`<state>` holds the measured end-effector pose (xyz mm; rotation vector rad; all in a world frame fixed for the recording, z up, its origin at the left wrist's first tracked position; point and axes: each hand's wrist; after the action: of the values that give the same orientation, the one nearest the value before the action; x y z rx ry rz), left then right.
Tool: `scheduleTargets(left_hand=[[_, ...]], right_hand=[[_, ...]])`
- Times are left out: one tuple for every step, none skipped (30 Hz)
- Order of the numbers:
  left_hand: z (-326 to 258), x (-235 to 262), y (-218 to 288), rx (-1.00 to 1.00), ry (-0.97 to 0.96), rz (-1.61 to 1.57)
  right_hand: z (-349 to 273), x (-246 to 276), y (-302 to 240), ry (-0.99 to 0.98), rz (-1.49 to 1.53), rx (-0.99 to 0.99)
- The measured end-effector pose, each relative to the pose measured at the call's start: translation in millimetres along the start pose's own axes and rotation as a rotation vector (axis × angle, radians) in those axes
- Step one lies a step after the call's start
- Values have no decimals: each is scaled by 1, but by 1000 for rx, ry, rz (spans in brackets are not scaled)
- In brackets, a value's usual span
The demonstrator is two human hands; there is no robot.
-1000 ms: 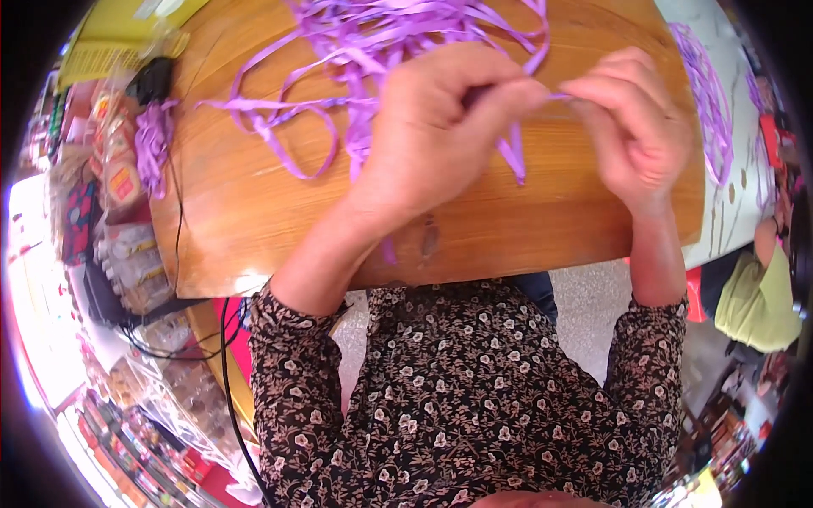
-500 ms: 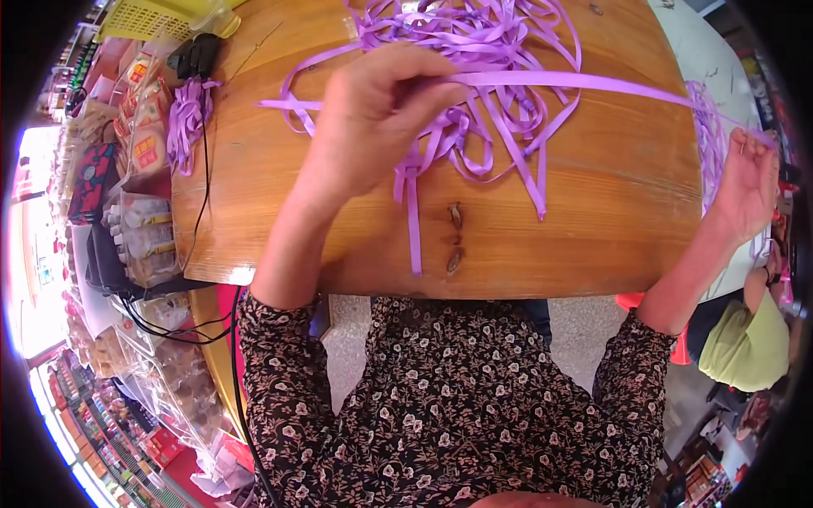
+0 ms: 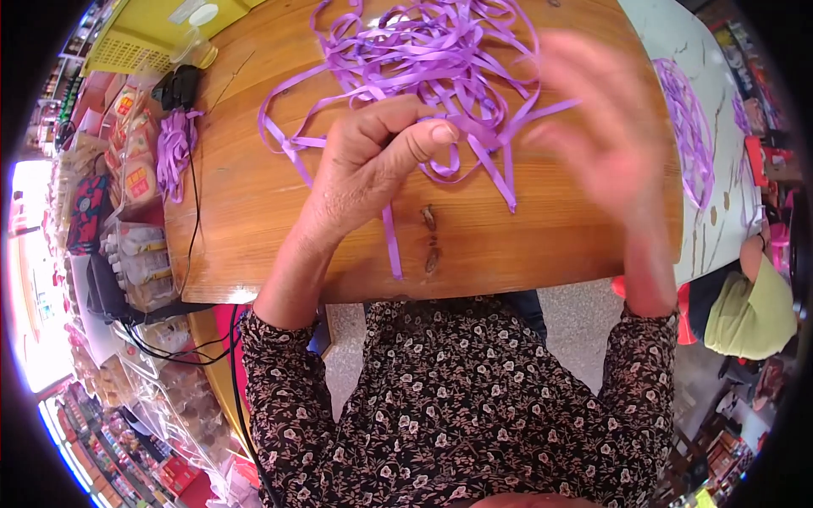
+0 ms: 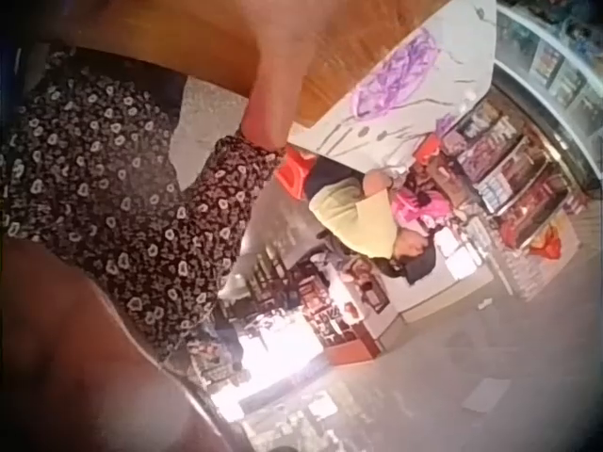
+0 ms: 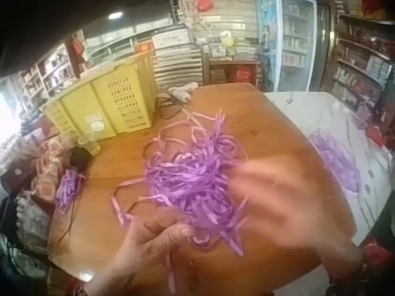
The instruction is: Tying individual knots in lengths of purple plastic ribbon.
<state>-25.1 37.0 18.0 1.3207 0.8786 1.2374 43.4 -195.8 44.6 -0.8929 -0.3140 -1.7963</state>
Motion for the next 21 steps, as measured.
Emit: scheduleTargets(left_hand=[[2, -6, 5, -16, -12, -59], [3, -12, 9, -32, -28, -118], [2, -16, 11, -18, -58, -171], [0, -19, 12, -20, -63, -173], [-3, -19, 12, 4, -68, -168], [-5, -19, 12, 29, -72, -163], [-5, -18, 13, 42, -74, -196], [-7, -17, 12, 42, -68, -197], [-7, -17, 11, 27, -65, -174], [-7, -16, 9, 12, -64, -152], [-8, -16, 6, 17, -49, -149], [-10, -17, 2, 26, 30, -180], [-11, -16, 0, 34, 109, -210], [-11, -12, 0, 35, 119, -209], [-10, -7, 0, -13, 112, -3], [-11, -1, 0, -58, 104, 203], [-14, 5, 0, -57, 111, 207], [-16, 12, 0, -109, 162, 215], [-19, 20, -1, -160, 214, 224], [-24, 32, -3, -159, 216, 228], [-29, 46, -6, -192, 248, 262]], right_hand=[[4, -9, -12, -115, 74, 89], [5, -18, -17, -116, 63, 81], [5, -28, -20, -68, 197, 101], [3, -34, -21, -20, 332, 121], [2, -38, -20, -20, 334, 124], [1, -40, -19, 10, 370, 131], [0, -41, -18, 40, 406, 139], [-1, -41, -18, 37, 410, 142], [-1, -40, -18, 46, 377, 154], [-2, -38, -18, 55, 342, 165], [-2, -37, -19, 52, 356, 173], [-1, -35, -20, 31, 302, 163], [-2, -32, -20, 11, 247, 153], [-3, -27, -18, 10, 254, 159], [-5, -22, -13, 8, 207, 122], [-8, -17, -9, 6, 161, 86], [-11, -8, -6, 7, 166, 91], [-15, 3, -3, 44, 131, -26], [-20, 12, 3, 81, 96, -144], [-28, 18, 12, 136, 105, -235], [-37, 26, 22, 190, 111, -328]])
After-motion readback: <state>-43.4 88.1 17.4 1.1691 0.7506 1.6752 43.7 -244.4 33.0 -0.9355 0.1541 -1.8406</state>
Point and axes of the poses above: each hand's wrist, its own z-axis towards the middle knuckle, its own x-axis out of the back of the hand, y = z × x, and after that the axes turned 1 degree about -z, right-handed
